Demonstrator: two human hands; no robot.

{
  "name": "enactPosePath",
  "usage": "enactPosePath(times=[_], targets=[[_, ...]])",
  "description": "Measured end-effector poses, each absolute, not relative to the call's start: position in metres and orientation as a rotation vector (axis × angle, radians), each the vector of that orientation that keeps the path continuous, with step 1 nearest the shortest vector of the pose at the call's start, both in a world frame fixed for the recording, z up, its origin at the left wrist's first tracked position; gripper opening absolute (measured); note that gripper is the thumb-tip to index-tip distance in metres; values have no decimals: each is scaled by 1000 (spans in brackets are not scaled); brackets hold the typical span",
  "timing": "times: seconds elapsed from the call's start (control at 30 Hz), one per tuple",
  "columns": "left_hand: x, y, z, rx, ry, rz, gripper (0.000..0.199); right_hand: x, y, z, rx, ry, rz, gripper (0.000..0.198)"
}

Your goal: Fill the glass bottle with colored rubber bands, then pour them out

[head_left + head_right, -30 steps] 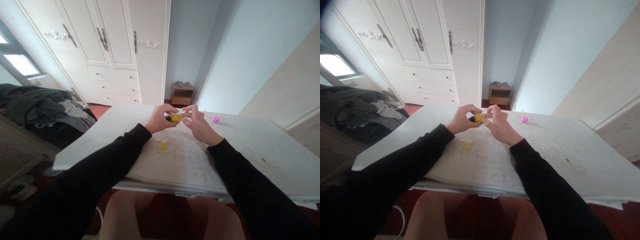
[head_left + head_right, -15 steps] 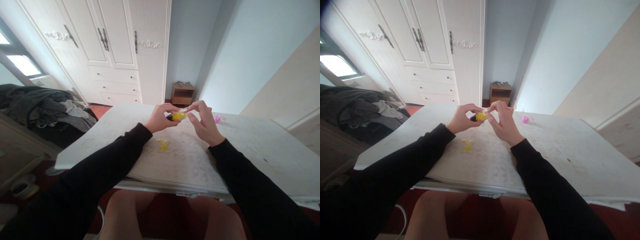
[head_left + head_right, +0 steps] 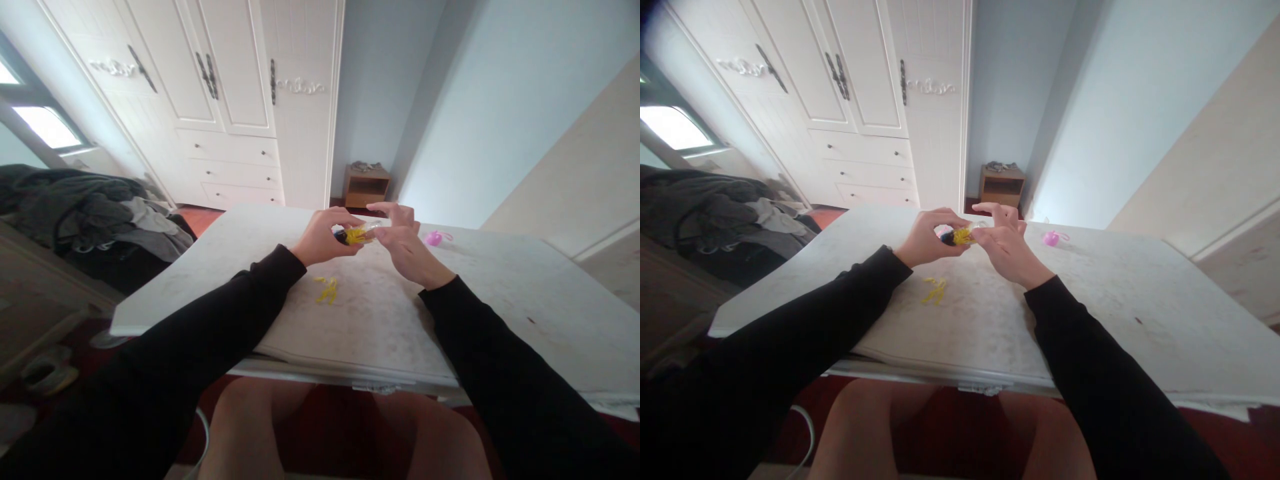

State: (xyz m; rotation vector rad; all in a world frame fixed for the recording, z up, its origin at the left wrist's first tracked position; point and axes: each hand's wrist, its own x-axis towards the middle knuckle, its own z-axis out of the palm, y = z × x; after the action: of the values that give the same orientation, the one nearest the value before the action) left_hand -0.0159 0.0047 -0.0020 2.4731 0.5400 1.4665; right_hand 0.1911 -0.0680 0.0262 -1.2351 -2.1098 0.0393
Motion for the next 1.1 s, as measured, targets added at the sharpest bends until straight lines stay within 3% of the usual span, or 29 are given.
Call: enactPosePath(times=[0.3, 0.7, 0.87, 1.1], targets=[[-14, 2, -4, 2587, 568, 1472, 29, 189, -66, 25, -1336, -2296, 24, 50], [-19, 1, 4, 2466, 529, 1510, 30, 197, -64, 29, -1098, -1952, -121, 44], [-17, 2, 1, 2492, 566, 1464, 29, 192, -66, 26, -1178, -2003, -38, 32], [-17, 2, 2, 2497, 546, 1461, 30, 189, -68, 26, -1291, -2077, 50, 36]])
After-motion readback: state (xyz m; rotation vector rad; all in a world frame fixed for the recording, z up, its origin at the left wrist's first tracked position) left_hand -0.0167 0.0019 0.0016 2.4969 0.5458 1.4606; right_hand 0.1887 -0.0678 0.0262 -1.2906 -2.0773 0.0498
